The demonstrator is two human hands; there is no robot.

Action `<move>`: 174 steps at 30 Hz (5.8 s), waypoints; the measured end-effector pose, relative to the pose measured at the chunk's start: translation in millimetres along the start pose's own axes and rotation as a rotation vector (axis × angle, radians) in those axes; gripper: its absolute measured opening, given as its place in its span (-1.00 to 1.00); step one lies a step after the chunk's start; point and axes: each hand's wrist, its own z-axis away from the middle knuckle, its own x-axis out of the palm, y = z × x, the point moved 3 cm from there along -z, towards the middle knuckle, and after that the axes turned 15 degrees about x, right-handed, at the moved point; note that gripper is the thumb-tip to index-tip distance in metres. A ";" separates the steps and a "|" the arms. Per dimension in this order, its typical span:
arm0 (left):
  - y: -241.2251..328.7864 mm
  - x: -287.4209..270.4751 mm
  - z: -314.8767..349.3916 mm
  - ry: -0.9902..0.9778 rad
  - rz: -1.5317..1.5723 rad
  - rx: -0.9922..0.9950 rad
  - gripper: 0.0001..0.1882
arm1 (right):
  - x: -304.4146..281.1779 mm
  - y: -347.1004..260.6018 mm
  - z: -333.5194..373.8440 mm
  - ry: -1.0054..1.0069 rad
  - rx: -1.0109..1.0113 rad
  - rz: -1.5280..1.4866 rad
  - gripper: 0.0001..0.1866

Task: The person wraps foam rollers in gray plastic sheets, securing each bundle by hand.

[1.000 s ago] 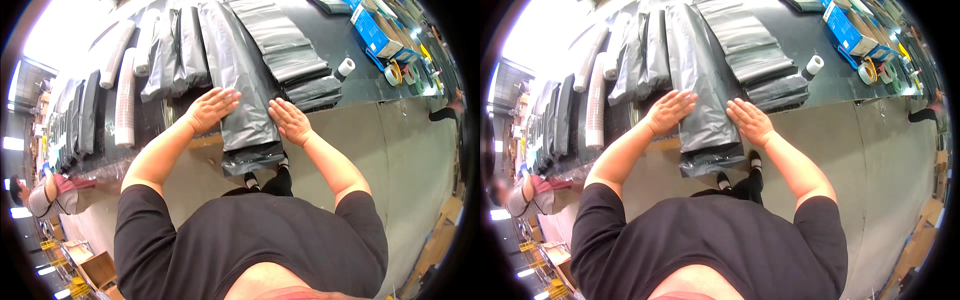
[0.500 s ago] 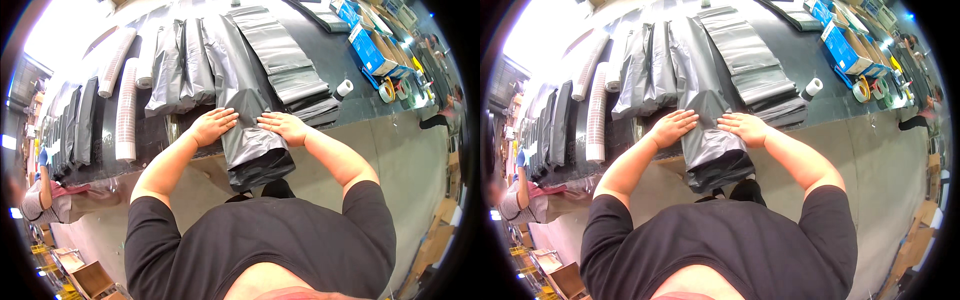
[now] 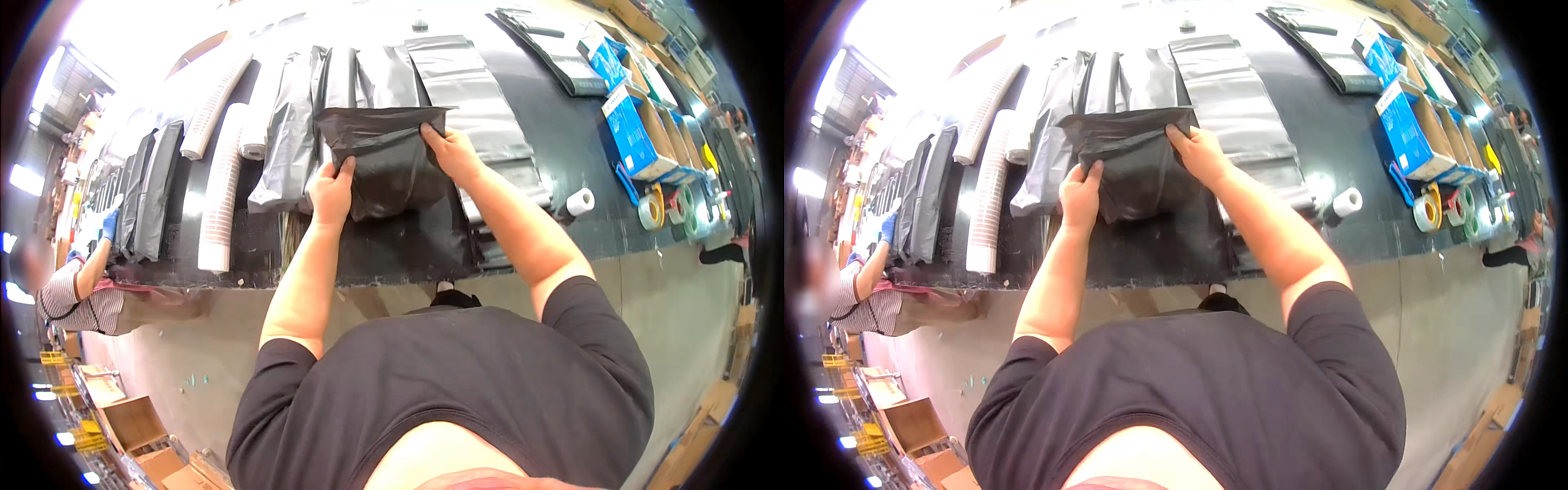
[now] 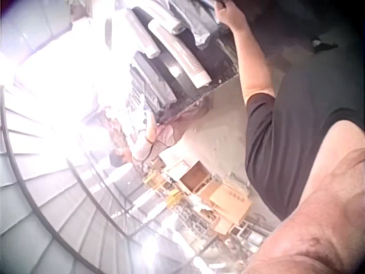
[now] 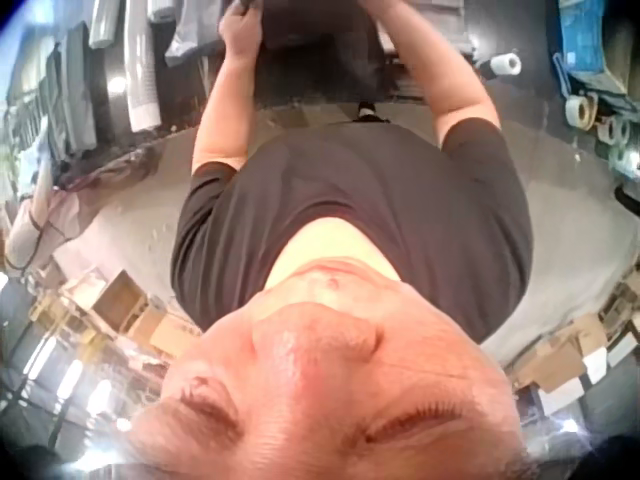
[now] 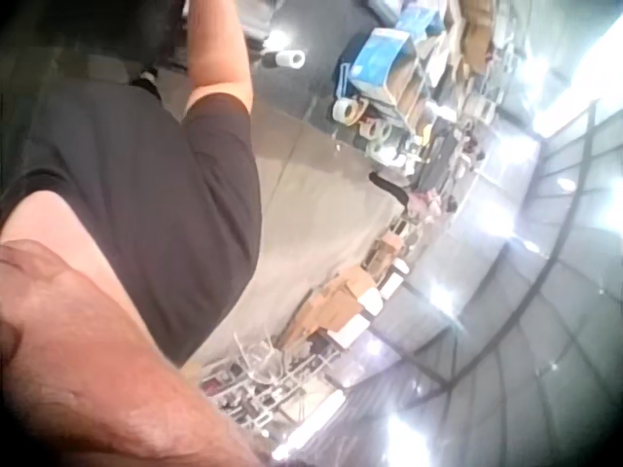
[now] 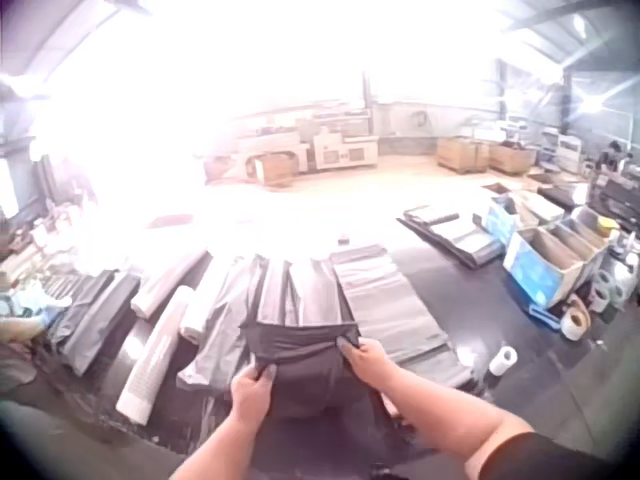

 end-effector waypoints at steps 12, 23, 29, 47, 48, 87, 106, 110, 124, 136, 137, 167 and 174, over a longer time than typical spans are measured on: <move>-21.2 73.1 -44.7 -0.025 -0.736 -0.112 -0.33 | -40.2 89.5 -121.0 0.312 0.271 0.123 -0.54; -32.1 132.0 -75.2 -0.523 -0.716 0.231 -0.40 | -6.8 31.4 -106.3 0.206 -0.419 0.660 -0.69; -85.3 133.0 -83.8 -0.140 -0.114 -0.256 -0.21 | 11.6 43.0 -125.3 0.135 0.176 0.570 -0.14; -92.0 -147.6 -204.0 -0.212 -1.185 -0.267 -0.23 | 88.0 41.9 -143.3 0.090 0.268 0.141 -0.14; -94.8 -143.3 -210.8 -0.288 -1.179 -0.483 -0.04 | 81.6 47.3 -145.5 0.122 0.242 0.155 -0.17; 44.1 267.6 92.9 -1.037 -0.682 0.585 -0.42 | -289.5 70.7 355.2 0.214 0.006 -0.127 0.22; 59.5 297.1 16.6 -0.980 -0.930 0.108 -0.05 | -274.5 162.0 419.2 0.067 0.330 -0.469 0.07; 64.6 294.6 15.6 -1.133 -0.738 0.297 -0.52 | -274.2 159.6 422.5 0.084 0.373 -0.503 0.07; 117.9 267.5 147.5 -1.051 -0.260 0.581 -0.57 | -259.6 155.9 417.6 0.064 0.395 -0.539 0.09; 111.3 283.2 121.6 -1.146 -0.774 0.464 -0.16 | -246.0 161.3 408.0 -0.067 0.517 -0.538 0.03; 118.9 280.9 125.6 -1.063 -0.617 0.552 -0.32 | -244.7 161.7 408.4 -0.066 0.517 -0.538 0.03; 13.5 279.2 89.8 -0.897 0.048 -0.538 -0.74 | -253.5 125.6 403.1 -0.082 0.577 0.169 0.08; 60.9 272.3 95.5 -0.813 -0.104 0.067 -0.72 | -267.4 120.2 412.6 -0.189 0.680 0.157 0.07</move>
